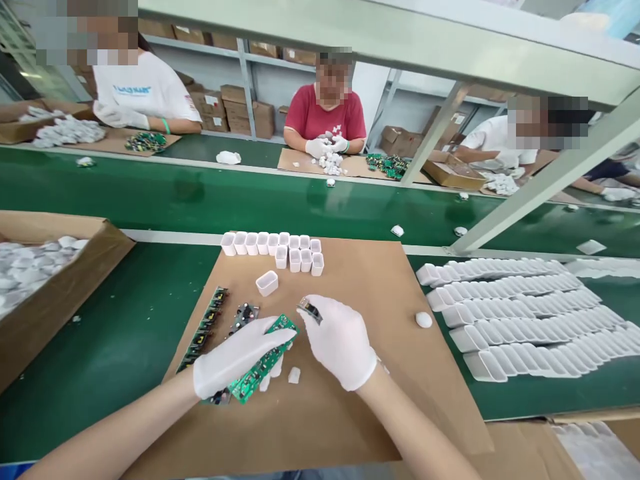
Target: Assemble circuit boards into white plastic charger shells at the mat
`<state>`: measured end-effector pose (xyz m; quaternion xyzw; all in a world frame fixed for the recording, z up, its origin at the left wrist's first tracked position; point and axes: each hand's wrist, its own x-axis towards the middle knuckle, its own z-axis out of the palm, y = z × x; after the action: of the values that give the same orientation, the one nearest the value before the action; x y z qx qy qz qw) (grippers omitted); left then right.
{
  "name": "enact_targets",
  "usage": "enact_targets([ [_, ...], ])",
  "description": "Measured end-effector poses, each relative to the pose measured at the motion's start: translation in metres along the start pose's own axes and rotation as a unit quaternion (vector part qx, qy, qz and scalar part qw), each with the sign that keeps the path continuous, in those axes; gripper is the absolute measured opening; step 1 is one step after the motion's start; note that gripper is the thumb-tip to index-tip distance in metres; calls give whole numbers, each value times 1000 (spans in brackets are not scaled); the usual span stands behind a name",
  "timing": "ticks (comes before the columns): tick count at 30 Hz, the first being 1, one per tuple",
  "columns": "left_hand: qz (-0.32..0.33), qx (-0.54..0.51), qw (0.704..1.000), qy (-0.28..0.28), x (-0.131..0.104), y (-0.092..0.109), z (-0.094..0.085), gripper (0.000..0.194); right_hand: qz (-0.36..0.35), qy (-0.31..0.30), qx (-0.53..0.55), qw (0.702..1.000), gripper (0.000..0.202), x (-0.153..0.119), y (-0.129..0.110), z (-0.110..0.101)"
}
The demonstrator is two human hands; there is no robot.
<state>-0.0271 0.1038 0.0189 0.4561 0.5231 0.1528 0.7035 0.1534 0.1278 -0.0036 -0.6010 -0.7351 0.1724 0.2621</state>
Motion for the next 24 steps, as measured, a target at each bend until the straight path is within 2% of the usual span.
enact_targets([
  [2,-10,-63,998,8,2,-5,-6,50,10,0,-25,1000,19,6,12,8],
  [4,-25,-121,992,-4,7,-11,-13,57,6,-31,-30,999,18,10,21,12],
  [7,-54,-126,989,-62,20,-22,-24,67,-4,-76,-6,997,29,9,26,9],
  [9,-60,-118,987,-92,26,-28,-26,67,7,-106,68,992,37,3,20,5],
  [11,-49,-128,986,-97,24,-29,-23,66,36,-169,190,967,39,-3,8,1],
  [13,-14,-134,988,-74,17,-23,-18,67,82,-248,304,916,35,-8,-4,0],
  [15,16,-112,992,-47,8,-13,-12,68,127,-290,368,874,26,-10,-11,1],
  [17,28,-55,998,-17,1,-4,-9,66,153,-259,390,870,21,-10,-10,1],
  [19,47,13,999,22,0,-1,-7,59,173,-184,382,889,19,-8,-5,0],
  [21,74,65,994,48,3,-3,-5,43,189,-134,369,900,19,-7,0,-1],
  [23,96,121,986,69,8,-9,-3,23,197,-118,350,908,19,-10,0,1],
  [24,109,157,978,80,10,-12,-3,22,192,-109,334,916,19,-13,0,3],
])
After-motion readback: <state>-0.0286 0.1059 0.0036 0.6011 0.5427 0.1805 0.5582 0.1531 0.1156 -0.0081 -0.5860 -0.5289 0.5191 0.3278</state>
